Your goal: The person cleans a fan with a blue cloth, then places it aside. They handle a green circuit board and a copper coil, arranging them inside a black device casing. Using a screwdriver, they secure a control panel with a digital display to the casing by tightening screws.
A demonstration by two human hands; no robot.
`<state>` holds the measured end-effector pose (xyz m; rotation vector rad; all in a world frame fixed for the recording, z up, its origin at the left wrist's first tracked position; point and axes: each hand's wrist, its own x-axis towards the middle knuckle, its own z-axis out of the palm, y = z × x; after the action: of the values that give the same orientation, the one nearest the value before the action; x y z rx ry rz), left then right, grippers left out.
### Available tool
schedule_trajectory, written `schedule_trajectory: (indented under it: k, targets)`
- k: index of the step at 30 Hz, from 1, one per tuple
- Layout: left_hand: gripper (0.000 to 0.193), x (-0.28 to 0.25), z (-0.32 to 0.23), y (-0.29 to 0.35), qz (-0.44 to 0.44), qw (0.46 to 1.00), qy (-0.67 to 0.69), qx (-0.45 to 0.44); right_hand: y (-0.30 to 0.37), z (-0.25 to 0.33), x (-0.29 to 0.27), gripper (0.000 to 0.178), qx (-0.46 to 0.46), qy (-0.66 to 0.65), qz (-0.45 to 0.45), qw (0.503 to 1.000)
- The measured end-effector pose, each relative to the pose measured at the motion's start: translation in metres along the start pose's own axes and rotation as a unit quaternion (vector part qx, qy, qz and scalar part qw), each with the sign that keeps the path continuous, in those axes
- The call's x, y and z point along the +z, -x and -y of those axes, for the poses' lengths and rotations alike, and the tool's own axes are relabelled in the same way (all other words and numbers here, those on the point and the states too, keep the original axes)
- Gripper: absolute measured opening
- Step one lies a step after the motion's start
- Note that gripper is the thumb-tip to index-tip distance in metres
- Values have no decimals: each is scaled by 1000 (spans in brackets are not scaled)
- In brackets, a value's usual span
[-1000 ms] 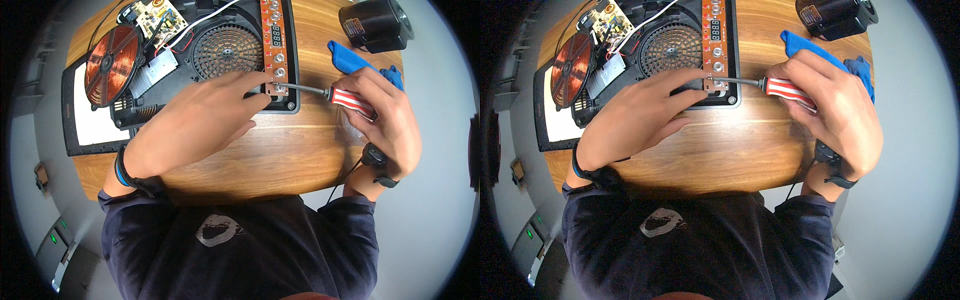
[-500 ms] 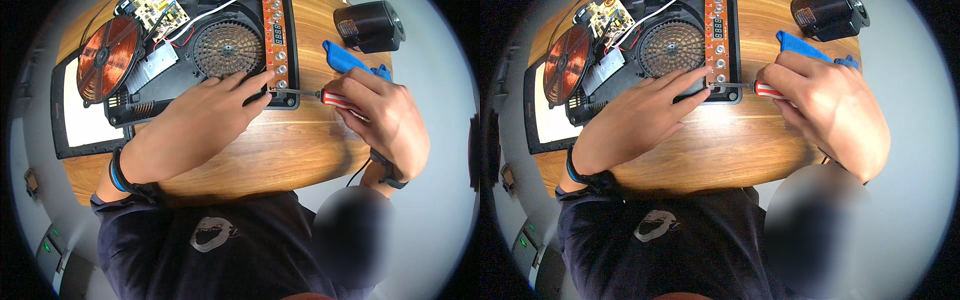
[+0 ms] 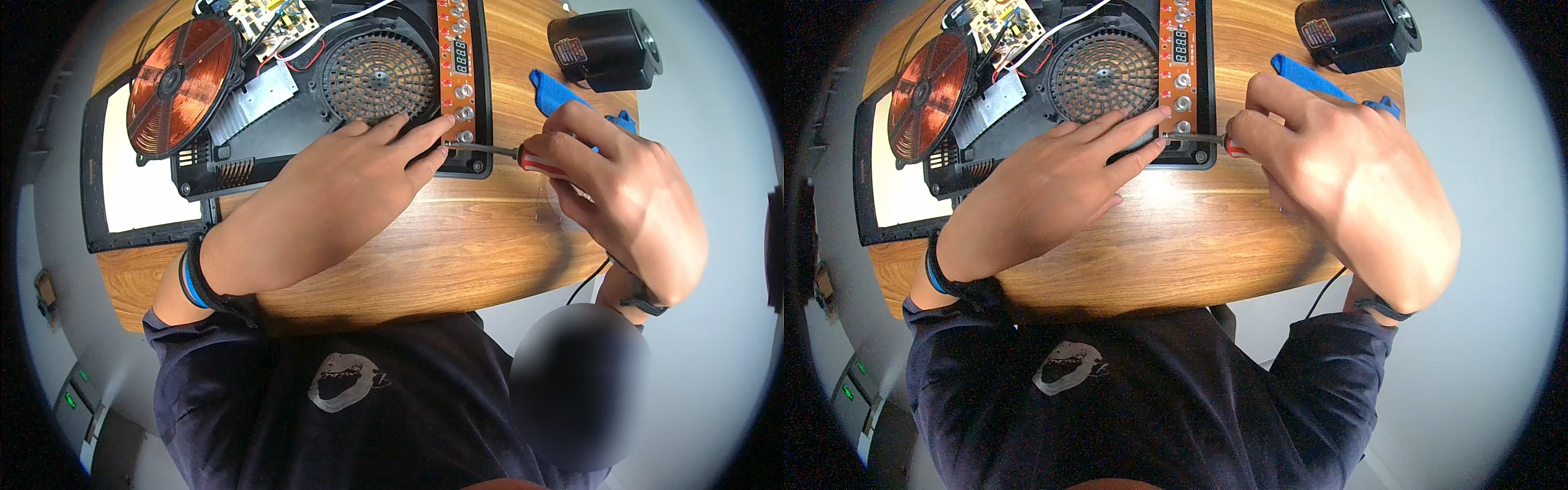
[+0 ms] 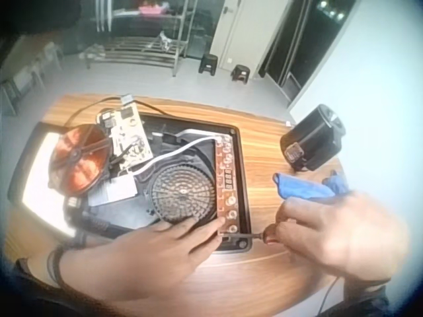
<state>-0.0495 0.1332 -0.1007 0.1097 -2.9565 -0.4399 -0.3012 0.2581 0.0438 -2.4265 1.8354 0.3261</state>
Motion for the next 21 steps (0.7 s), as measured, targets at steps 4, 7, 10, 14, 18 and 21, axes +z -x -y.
schedule_trajectory:
  k: [4, 7, 10, 14, 18, 21]
  targets:
    - [59, -1, -2, 1, 8, 1000, 2, -13, -2, -1, -10, 44, -39, -55, -32, 997]
    - [60, 0, -2, 1, 11, 1000, 1, -12, -8, -1, -18, 43, -79, -72, -93, 990]
    - [61, 1, 0, 0, 12, 1000, 1, -8, -18, 3, -9, 39, -108, -77, -193, 972]
    - [61, 1, 1, 1, 3, 1000, 1, -2, -14, 4, -2, 38, -91, -116, -207, 967]
    - [61, 3, 1, 0, 7, 1000, -11, 0, -5, 9, -7, 52, 48, -110, -129, 984]
    - [60, 5, 0, 1, 10, 1000, -14, -8, -5, 5, -14, 60, 38, -80, -105, 991]
